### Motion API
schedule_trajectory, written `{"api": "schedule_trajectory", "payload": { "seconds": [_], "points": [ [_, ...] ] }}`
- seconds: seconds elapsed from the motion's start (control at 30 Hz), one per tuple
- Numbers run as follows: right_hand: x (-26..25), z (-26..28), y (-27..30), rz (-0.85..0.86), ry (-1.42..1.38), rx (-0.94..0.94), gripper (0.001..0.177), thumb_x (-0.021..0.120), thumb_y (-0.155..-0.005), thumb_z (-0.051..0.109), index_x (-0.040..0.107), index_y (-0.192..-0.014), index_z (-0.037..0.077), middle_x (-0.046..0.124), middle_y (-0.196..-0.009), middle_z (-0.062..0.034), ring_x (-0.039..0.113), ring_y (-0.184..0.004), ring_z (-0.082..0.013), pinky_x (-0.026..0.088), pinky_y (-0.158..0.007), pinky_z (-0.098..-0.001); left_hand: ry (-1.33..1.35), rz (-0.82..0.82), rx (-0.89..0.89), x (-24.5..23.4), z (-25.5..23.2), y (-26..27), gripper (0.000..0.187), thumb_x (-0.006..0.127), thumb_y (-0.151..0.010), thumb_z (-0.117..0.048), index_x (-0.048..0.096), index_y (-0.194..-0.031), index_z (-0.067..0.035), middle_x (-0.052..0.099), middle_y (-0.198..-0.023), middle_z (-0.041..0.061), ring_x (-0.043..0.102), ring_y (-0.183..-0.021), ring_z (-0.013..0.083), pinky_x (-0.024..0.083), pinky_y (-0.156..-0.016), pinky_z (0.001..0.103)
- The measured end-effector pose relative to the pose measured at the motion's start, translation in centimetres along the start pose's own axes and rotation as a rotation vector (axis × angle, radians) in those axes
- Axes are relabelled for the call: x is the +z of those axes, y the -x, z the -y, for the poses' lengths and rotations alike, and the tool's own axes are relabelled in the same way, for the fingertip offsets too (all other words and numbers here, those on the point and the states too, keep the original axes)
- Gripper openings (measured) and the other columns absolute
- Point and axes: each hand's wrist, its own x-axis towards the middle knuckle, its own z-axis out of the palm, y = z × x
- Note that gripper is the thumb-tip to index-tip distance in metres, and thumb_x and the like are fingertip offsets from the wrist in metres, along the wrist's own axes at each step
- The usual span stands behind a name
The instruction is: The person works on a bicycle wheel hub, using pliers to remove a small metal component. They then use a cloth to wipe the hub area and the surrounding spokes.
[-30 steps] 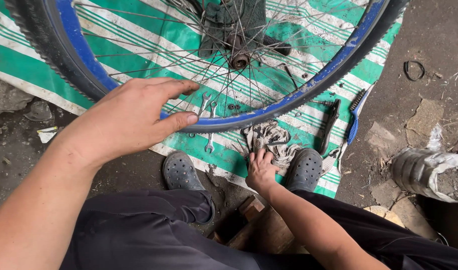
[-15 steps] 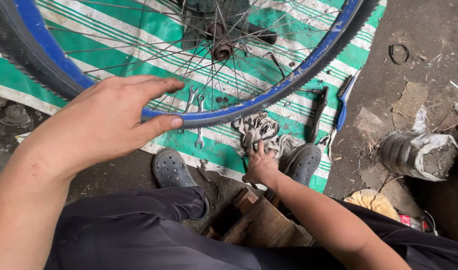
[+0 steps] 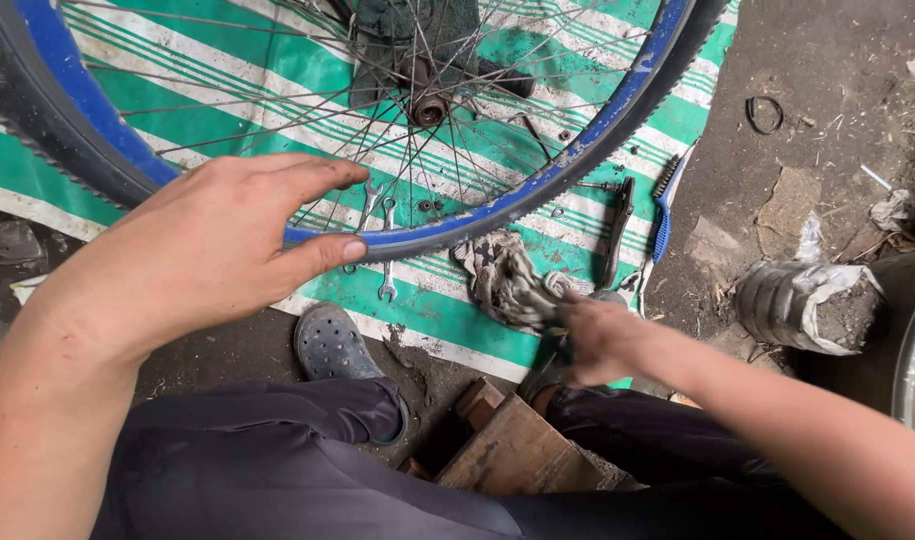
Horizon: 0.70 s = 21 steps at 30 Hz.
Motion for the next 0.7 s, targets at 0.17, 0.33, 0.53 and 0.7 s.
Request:
{"api": "schedule_trajectory", "payload": {
  "seconds": [0.17,0.33,0.53,0.7],
  "points": [
    [0.7,-9.0,5.7,-0.094,0.020,-0.052,0.114,0.094,-0.092,0.053,0.021,-0.175,0.024,0.016,-0.187,-0.0003,0.037,-0.167,-0.0264,0.045,-0.134,-0.0523,-0.002,-0.042,0.007,-0.4,0.0,0.4,0.075,0.064,-0.101,-0.055,0.054,-0.166,-0.019,0.060,-0.165,0.005,0.056,-0.147,0.0339,0.045,-0.111,0.060],
    [1.3,-16.6,10.2,-0.524,-0.337,-0.503,0.073,0.103,-0.064,0.027,0.078,-0.131,0.014,0.082,-0.127,-0.0008,0.086,-0.107,-0.0195,0.069,-0.103,-0.0406,-0.007,-0.012,-0.019,-0.6,-0.6,0.8,0.073,0.064,-0.102,-0.055,0.053,-0.166,-0.020,0.058,-0.166,0.005,0.053,-0.148,0.0375,0.045,-0.111,0.065],
    [2.6,-23.6,11.0,-0.497,-0.942,-0.755,0.091,0.094,-0.061,0.002,0.065,-0.147,-0.010,0.082,-0.117,-0.0220,0.091,-0.106,-0.0304,0.079,-0.093,-0.0423,-0.003,-0.019,0.010,-0.4,-0.9,1.2,0.077,0.066,-0.102,-0.055,0.051,-0.167,-0.018,0.057,-0.166,0.005,0.050,-0.151,0.0366,0.043,-0.114,0.062],
    [1.8,-23.4,11.6,-0.468,-1.108,-0.835,0.110,0.100,-0.063,0.012,0.054,-0.160,-0.011,0.082,-0.128,-0.0320,0.087,-0.116,-0.0419,0.079,-0.091,-0.0546,0.001,-0.074,0.032,-0.1,-0.7,1.7,0.074,0.067,-0.101,-0.052,0.055,-0.165,-0.017,0.064,-0.159,0.008,0.056,-0.145,0.0388,0.045,-0.110,0.060]
  ]
}}
